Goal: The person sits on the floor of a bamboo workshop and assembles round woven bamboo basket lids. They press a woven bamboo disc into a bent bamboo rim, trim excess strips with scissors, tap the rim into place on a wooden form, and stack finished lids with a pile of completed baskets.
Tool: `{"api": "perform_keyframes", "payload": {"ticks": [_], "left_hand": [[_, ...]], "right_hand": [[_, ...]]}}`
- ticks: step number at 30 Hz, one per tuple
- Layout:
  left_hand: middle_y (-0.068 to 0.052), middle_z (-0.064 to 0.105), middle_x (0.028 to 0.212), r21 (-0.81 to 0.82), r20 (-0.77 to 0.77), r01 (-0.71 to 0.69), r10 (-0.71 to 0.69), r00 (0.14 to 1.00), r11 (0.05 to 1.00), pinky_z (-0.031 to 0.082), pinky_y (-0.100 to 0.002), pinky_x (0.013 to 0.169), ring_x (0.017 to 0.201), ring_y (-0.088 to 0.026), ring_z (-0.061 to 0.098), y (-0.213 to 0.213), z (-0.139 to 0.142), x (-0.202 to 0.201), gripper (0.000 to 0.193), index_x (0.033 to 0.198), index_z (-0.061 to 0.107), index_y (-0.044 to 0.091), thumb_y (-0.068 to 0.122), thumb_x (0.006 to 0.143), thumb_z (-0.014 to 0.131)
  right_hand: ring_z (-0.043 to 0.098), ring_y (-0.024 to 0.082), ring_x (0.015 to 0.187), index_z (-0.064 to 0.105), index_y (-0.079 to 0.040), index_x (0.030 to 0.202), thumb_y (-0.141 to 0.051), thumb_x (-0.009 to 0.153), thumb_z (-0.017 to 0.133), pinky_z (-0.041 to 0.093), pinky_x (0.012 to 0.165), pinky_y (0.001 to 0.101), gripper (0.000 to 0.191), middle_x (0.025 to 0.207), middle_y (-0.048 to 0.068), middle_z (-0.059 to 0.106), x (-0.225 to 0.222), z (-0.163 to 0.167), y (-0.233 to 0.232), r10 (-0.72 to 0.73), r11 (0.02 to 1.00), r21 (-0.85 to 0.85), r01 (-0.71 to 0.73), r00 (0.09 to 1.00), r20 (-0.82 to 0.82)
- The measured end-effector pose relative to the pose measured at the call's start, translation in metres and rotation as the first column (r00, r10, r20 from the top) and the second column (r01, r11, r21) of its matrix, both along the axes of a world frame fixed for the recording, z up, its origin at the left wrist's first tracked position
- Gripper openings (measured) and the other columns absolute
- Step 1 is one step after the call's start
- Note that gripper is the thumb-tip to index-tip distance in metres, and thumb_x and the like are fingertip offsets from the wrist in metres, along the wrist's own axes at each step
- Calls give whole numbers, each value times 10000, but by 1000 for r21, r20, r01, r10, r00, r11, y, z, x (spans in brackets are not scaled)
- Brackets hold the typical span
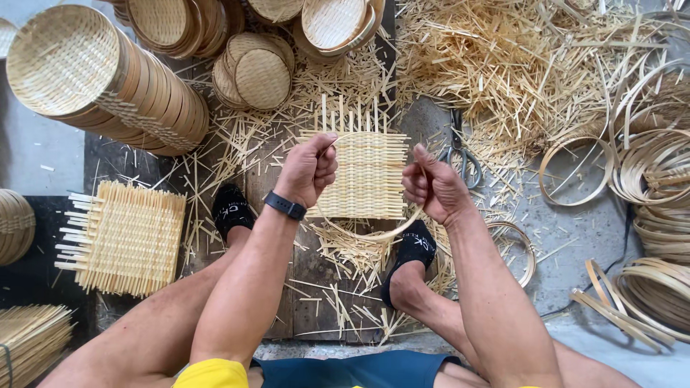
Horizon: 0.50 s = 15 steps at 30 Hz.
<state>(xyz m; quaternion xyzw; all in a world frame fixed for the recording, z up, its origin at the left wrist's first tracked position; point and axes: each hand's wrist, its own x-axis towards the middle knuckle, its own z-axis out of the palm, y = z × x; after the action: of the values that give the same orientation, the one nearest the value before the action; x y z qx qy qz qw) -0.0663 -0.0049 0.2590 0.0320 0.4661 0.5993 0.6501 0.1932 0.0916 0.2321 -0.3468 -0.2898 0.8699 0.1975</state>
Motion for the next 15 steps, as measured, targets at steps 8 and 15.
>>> {"api": "perform_keyframes", "payload": {"ticks": [8, 15], "left_hand": [[65, 417, 503, 15, 158, -45, 42, 987, 999, 248, -220, 363, 410, -55, 341, -1, -33, -9, 358, 667, 578, 117, 276, 978, 658], [70, 434, 520, -125, -16, -329, 330, 944, 936, 275, -213, 368, 429, -47, 372, -9, -62, -11, 120, 833, 651, 144, 241, 899, 679]], "right_hand": [[443, 83, 457, 705, -24, 852, -460, 969, 694, 379, 406, 232, 452, 554, -43, 485, -11, -12, -4, -90, 996, 8, 90, 995, 42], [746, 150, 722, 687, -25, 1074, -134, 885, 751, 646, 630, 309, 228, 880, 89, 763, -12, -27, -1, -265, 926, 350, 145, 907, 326]]}}
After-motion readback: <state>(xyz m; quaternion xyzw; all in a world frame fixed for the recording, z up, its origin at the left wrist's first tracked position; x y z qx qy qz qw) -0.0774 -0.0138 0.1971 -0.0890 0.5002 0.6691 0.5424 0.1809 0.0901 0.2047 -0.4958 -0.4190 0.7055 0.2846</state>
